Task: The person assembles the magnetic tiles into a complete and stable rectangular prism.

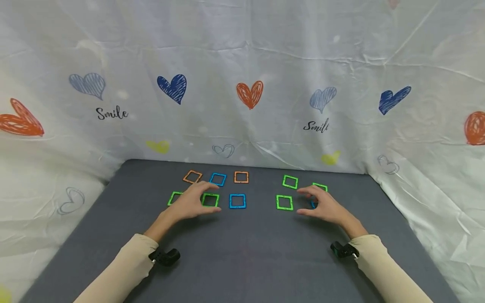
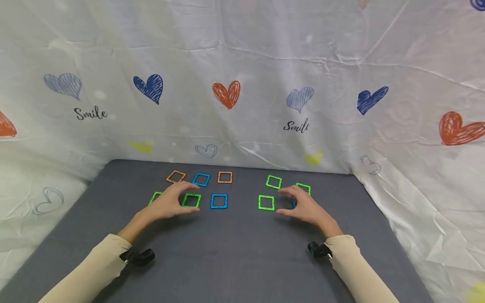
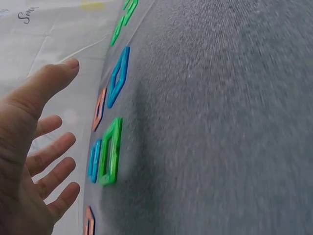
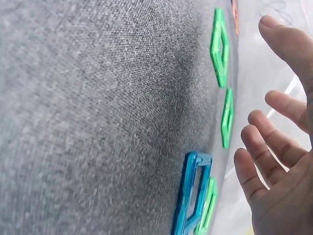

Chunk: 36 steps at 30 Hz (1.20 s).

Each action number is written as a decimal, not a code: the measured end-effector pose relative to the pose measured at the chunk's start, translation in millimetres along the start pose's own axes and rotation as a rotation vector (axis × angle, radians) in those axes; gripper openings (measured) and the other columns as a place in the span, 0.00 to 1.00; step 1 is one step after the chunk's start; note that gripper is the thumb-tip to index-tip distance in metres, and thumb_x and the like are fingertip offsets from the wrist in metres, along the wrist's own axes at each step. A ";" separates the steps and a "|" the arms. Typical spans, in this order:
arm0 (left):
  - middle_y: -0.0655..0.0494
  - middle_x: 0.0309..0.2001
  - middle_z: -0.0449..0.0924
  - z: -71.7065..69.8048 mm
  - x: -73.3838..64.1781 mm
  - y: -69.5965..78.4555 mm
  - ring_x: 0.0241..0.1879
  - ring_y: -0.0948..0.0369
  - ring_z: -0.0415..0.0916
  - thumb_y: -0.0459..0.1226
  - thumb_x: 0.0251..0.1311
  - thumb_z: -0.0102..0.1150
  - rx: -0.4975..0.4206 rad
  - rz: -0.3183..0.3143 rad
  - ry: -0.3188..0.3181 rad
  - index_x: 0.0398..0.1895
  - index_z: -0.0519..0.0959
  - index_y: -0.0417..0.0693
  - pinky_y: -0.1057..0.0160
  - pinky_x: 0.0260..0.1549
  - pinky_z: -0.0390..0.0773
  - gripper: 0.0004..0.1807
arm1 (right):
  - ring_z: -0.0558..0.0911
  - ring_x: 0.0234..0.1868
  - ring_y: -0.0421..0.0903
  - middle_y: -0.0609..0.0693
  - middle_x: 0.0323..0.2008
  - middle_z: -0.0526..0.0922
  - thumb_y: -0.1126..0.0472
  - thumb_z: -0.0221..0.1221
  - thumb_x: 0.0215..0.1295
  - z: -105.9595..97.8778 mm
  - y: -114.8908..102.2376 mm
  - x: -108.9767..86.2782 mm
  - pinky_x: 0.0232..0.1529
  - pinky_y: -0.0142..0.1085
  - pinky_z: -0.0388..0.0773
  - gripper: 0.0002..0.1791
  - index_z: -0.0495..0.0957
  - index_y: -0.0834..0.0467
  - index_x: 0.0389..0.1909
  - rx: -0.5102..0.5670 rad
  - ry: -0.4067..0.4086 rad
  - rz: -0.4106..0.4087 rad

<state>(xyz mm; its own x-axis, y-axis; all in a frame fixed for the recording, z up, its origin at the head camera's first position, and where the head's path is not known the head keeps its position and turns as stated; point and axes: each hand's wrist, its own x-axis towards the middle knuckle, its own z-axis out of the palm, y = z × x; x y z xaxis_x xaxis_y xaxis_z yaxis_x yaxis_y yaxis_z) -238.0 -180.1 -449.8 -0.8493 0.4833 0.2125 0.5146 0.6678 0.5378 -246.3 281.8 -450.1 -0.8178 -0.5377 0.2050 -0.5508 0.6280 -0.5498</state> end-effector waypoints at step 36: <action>0.51 0.58 0.77 32.2 39.2 5.7 0.60 0.48 0.71 0.57 0.47 0.80 0.098 -0.075 -0.103 0.63 0.80 0.51 0.37 0.60 0.66 0.40 | 0.78 0.50 0.56 0.56 0.50 0.78 0.54 0.78 0.55 23.3 -6.0 30.9 0.50 0.52 0.75 0.34 0.80 0.65 0.59 -0.017 -0.095 0.101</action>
<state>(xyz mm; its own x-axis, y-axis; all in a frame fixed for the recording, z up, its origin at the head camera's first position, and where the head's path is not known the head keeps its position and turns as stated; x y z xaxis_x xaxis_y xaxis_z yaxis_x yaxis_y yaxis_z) -264.6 -139.1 -464.6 -0.8717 0.4824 0.0868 0.4635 0.7536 0.4661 -264.4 248.3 -459.3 -0.8498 -0.5222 0.0712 -0.4702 0.6904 -0.5498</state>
